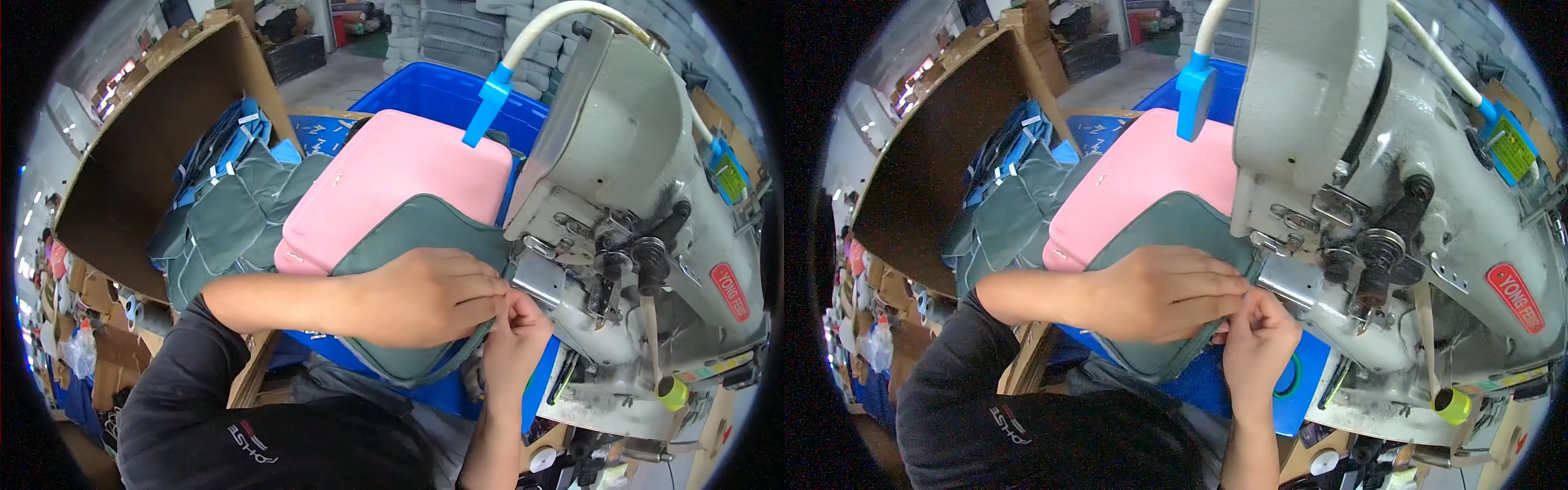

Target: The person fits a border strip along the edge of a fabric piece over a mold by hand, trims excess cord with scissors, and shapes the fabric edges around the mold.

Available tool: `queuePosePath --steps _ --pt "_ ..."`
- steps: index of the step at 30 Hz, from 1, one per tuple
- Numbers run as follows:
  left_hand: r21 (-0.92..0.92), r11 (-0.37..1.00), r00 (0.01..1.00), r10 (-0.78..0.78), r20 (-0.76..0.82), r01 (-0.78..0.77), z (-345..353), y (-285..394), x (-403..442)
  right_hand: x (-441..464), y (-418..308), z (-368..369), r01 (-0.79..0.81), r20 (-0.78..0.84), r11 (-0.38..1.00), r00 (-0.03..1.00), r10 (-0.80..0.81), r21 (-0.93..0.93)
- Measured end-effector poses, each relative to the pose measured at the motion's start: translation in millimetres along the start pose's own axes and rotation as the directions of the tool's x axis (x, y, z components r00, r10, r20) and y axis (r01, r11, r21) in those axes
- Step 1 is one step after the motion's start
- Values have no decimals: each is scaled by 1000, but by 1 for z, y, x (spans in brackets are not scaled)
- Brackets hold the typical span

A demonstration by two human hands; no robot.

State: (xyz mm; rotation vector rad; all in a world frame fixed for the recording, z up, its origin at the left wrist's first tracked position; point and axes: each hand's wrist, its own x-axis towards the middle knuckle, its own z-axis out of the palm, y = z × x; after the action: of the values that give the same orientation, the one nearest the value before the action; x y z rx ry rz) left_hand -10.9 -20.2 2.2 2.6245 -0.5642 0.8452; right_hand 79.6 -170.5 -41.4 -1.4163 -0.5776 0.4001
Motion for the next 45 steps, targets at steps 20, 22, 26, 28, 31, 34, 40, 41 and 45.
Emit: queuePosePath --steps 20,22,26,28,31,34,40,41,45 --pt "-61 993 990 -104 -99 98 10 23 -16 -27 -13 1 -140 -19 986 990 142 87" --pt "-68 987 988 -150 -44 147 9 25 -16 -23 -17 -1 -180 -33 978 982 185 103" --pt "2 994 977 -105 -185 107 15 23 -11 -22 -12 -1 -157 -37 973 986 165 167" --pt "45 995 981 -84 -176 94 20 22 -12 -22 -11 1 -152 -41 970 986 163 192" --pt "66 994 988 -82 -132 91 19 22 -12 -21 -11 6 -140 -83 959 983 165 248" --pt "81 994 992 -71 -108 80 18 19 -10 -18 -4 10 -125 -130 950 977 168 288" --pt "-2 992 992 -124 4 124 13 15 -13 -20 -4 14 -152 -143 933 968 207 326" --pt "-19 991 992 -129 4 130 12 15 -13 -21 -5 14 -149 -140 935 969 202 322" --pt "-4 995 993 -98 -73 98 15 17 -17 -27 5 13 -92 -92 939 987 130 331"
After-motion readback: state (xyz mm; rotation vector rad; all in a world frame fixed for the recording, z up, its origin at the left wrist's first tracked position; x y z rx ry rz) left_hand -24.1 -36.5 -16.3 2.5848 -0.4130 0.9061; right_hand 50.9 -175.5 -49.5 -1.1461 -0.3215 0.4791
